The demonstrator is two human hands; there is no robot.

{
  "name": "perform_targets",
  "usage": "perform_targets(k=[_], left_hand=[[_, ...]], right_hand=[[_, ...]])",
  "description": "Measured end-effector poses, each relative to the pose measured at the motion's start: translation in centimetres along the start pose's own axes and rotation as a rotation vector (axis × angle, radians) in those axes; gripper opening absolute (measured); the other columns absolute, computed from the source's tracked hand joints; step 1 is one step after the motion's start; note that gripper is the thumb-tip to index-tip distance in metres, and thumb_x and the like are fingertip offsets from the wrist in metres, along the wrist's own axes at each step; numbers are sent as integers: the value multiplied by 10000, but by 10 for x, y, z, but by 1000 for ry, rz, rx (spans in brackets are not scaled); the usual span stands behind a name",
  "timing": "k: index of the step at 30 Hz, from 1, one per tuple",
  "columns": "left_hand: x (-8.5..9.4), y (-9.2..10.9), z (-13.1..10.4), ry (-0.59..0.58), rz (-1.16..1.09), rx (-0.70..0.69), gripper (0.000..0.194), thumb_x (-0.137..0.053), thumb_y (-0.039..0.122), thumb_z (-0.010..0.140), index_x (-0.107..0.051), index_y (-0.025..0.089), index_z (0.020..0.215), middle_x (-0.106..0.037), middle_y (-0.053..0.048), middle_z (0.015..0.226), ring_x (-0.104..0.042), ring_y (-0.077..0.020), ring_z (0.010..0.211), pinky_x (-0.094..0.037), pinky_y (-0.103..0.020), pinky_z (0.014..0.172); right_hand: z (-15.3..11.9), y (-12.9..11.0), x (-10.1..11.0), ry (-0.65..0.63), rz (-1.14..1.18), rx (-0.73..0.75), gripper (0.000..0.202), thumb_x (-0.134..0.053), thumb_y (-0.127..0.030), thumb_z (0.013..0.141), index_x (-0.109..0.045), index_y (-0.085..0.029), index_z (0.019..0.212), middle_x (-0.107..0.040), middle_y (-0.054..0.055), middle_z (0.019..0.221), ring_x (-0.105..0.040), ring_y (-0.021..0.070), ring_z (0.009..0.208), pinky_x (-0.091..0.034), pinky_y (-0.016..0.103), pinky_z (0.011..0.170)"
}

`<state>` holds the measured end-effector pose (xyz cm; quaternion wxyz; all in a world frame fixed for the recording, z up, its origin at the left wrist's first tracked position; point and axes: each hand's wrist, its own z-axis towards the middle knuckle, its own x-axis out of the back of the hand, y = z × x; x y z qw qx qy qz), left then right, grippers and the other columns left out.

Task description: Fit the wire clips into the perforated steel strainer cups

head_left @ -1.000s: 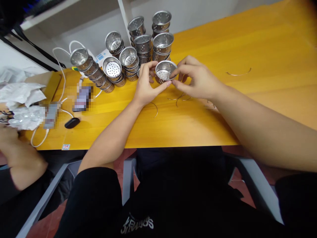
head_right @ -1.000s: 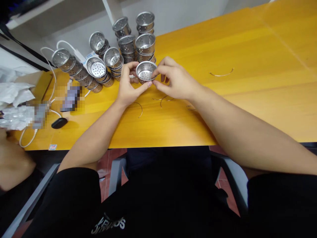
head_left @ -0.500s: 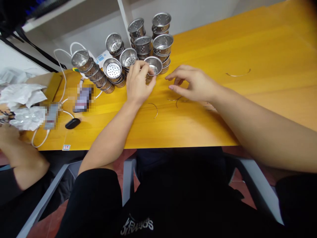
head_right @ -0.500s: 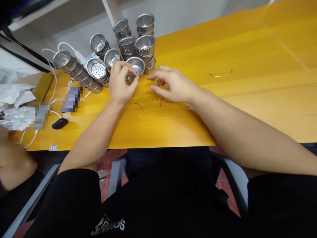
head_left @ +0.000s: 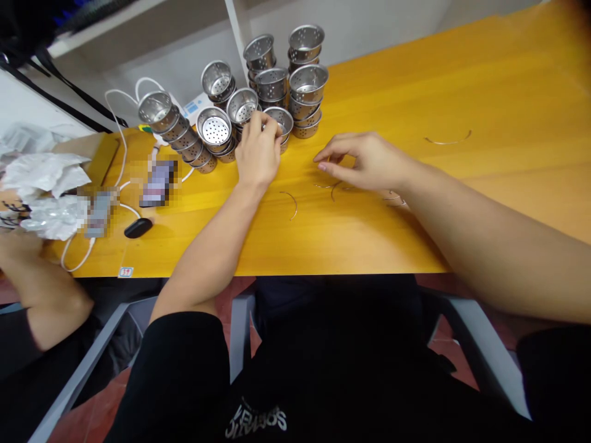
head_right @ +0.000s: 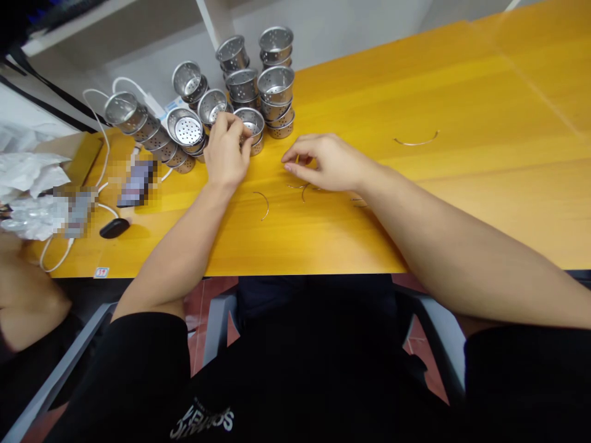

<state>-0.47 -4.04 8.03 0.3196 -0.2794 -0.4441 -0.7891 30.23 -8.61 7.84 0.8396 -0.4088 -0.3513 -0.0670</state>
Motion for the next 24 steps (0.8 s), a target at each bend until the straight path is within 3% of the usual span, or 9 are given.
perform_targets(k=[5, 11, 17, 24], left_hand=[[-4, -1, 1, 12, 51, -31, 132, -788, 510, 1110, -855, 402, 1149, -759, -111, 1587, -646, -424, 1542, -638, -653, 1360], [-6, -7, 1, 33, 82, -53, 154, -748, 514, 1157, -848, 398, 1178, -811, -83, 1470, -750, -364, 1402, -689, -542, 1274], [-5, -4, 2, -26, 143, 25, 148, -746, 442, 1157, -851, 391, 1248, -793, -112, 1518, -770, -409, 1432, -655, -643, 1328], [-10, -17, 2, 19, 89, -36, 176, -757, 523, 1159, -829, 385, 1242, -801, -102, 1490, -780, -388, 1432, -681, -576, 1289]], right_hand=[[0, -1, 0, 3, 44, -29, 423, -892, -774, 1087, -973, -376, 1203, -911, 112, 1166, -864, 409, 1032, -727, 669, 1074], [-1, 1, 0, 0, 32, -19, 465, -867, -806, 1104, -958, -362, 1207, -918, 104, 1170, -874, 392, 1070, -740, 606, 1072], [-1, 5, -1, 0, -1, 9, 414, -852, -744, 1115, -973, -360, 1212, -927, 100, 1168, -885, 390, 1042, -751, 620, 1066], [-1, 2, -1, -5, 1, -10, 467, -850, -798, 1103, -974, -358, 1196, -926, 99, 1147, -872, 395, 1030, -746, 629, 1069]])
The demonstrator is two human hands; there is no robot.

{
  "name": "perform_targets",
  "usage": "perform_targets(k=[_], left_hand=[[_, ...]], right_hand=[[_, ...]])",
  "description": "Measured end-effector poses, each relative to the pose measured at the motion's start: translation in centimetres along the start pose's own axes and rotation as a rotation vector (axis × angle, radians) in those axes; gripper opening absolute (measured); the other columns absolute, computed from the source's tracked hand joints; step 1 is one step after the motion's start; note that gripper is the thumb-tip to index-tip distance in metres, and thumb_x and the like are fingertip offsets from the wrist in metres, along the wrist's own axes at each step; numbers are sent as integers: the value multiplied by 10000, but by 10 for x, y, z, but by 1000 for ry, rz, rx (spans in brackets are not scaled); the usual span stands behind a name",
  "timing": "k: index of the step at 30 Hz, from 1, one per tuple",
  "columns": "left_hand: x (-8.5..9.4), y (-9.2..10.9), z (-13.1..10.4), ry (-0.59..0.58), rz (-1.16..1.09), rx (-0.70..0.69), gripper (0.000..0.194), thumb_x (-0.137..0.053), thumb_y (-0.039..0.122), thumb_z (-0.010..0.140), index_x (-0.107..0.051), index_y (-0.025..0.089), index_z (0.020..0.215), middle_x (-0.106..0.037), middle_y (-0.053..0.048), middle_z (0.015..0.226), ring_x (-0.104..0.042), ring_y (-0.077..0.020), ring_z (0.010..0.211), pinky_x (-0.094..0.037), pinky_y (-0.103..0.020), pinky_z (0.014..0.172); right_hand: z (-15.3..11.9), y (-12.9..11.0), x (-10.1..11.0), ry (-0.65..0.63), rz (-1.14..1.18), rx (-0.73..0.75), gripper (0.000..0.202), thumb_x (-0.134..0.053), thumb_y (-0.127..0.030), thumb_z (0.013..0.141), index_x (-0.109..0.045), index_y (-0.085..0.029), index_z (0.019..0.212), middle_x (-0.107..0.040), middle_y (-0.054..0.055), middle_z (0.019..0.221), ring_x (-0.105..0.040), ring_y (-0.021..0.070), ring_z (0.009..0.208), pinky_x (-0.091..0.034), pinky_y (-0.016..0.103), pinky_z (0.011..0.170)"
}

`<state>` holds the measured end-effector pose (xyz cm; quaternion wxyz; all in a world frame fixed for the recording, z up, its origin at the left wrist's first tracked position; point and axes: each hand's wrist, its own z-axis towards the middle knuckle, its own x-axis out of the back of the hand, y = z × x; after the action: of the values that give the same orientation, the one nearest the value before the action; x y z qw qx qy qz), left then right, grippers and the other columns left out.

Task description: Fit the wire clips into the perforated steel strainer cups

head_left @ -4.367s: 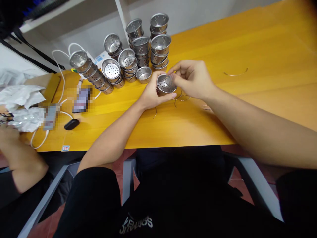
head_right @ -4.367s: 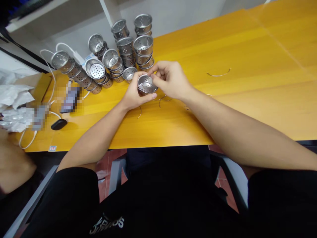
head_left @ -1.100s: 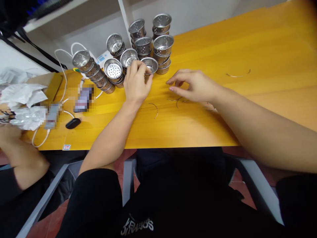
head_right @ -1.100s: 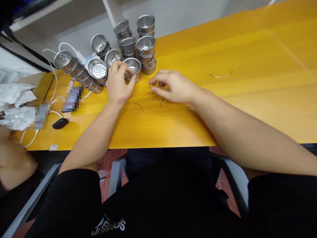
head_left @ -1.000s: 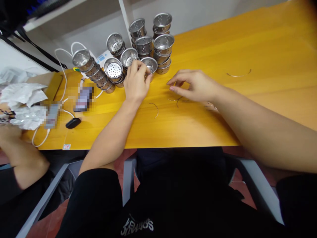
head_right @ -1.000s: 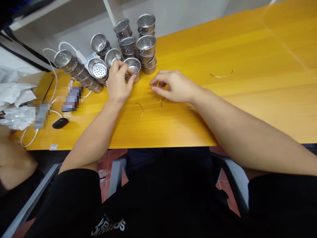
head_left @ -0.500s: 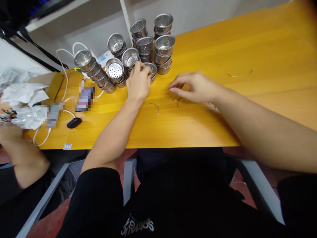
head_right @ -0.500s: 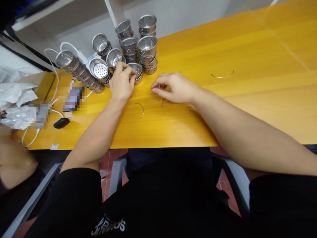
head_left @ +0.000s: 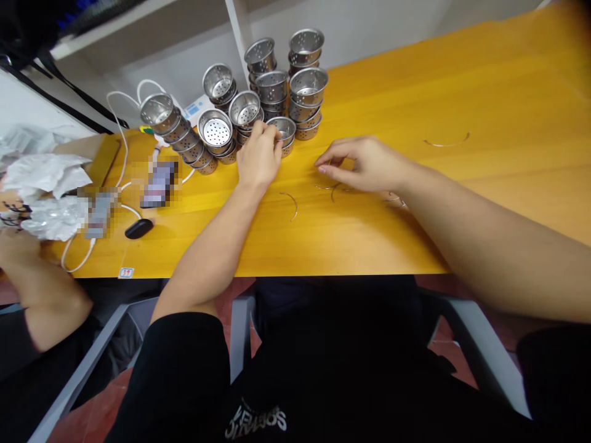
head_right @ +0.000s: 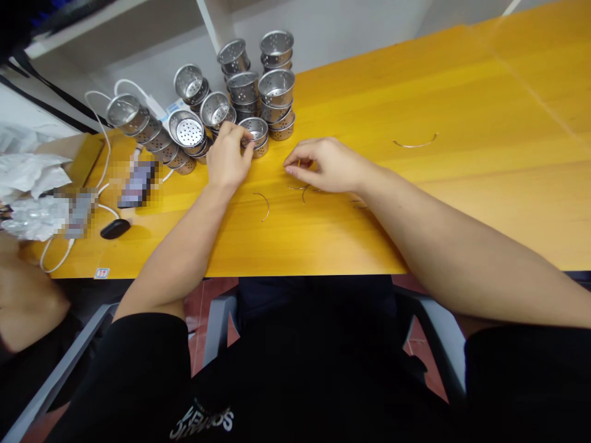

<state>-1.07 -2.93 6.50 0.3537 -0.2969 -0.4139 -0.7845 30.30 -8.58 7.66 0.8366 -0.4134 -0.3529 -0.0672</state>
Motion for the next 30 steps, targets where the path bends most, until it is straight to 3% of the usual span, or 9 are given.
perform_targets(k=[3, 6, 10, 12, 15, 18, 22, 26, 30], left_hand=[[6, 8, -3, 18, -3, 5, 211, -804, 546, 1126, -818, 396, 1274, -793, -113, 1526, -763, -406, 1453, -696, -583, 1237], [16, 26, -9, 18, -10, 28, 237, -822, 561, 1114, -808, 379, 1266, -796, -129, 1538, -742, -411, 1480, -696, -574, 1215], [24, 43, -19, 9, -14, -23, 259, -746, 592, 1187, -797, 338, 1187, -845, -100, 1391, -803, -330, 1305, -707, -470, 1141], [24, 46, -21, -3, -2, -56, 277, -737, 585, 1206, -797, 319, 1155, -857, -88, 1325, -825, -311, 1271, -708, -439, 1108], [24, 47, -21, -24, 6, -62, 213, -774, 501, 1198, -804, 305, 1123, -863, -84, 1301, -845, -309, 1240, -709, -438, 1081], [28, 51, -21, -63, 24, -18, 132, -795, 389, 1186, -803, 292, 1098, -858, -82, 1299, -856, -298, 1195, -690, -448, 1092], [32, 55, -23, -112, 33, -9, 178, -778, 377, 1204, -798, 279, 1057, -857, -79, 1236, -856, -285, 1151, -659, -443, 1064], [32, 56, -24, -128, 42, -10, 180, -791, 389, 1193, -796, 294, 1040, -880, -73, 1239, -840, -278, 1131, -632, -428, 989], [32, 54, -23, -138, 48, -8, 164, -779, 380, 1189, -804, 301, 1048, -887, -63, 1253, -831, -274, 1133, -619, -428, 977]], right_hand=[[0, 1, 2, 115, 2, 5, 519, -796, -831, 1153, -962, -344, 1220, -917, 122, 1175, -852, 393, 1021, -721, 649, 1072], [5, 17, 9, 360, 1, 17, 544, -749, -802, 1220, -929, -296, 1300, -903, 170, 1232, -823, 373, 1016, -695, 634, 1042], [32, 58, 32, 488, -65, -100, 389, -912, -515, 1211, -855, -234, 1474, -865, 163, 1313, -768, 271, 957, -684, 482, 933], [54, 74, 46, 455, -181, -227, 441, -921, -241, 1195, -799, -208, 1617, -817, 165, 1448, -743, 200, 970, -672, 374, 912], [94, 83, 64, 322, -302, -321, 727, -877, 12, 1149, -688, -166, 1827, -669, 228, 1711, -737, 116, 990, -668, 323, 1100], [135, 77, 72, 236, -352, -372, 871, -925, -4, 1147, -607, -157, 1943, -555, 269, 1826, -766, 110, 1154, -604, 302, 1248], [178, 62, 70, 109, -419, -436, 955, -988, -37, 1098, -612, -180, 1964, -453, 305, 1953, -799, 194, 1456, -534, 319, 1336], [202, 54, 66, 12, -462, -448, 723, -951, -51, 1101, -783, -108, 1802, -766, 236, 1737, -804, 308, 1545, -564, 389, 1330], [211, 52, 64, -5, -490, -467, 426, -902, -210, 1181, -908, -38, 1570, -906, 154, 1496, -842, 276, 1470, -582, 351, 1271]])
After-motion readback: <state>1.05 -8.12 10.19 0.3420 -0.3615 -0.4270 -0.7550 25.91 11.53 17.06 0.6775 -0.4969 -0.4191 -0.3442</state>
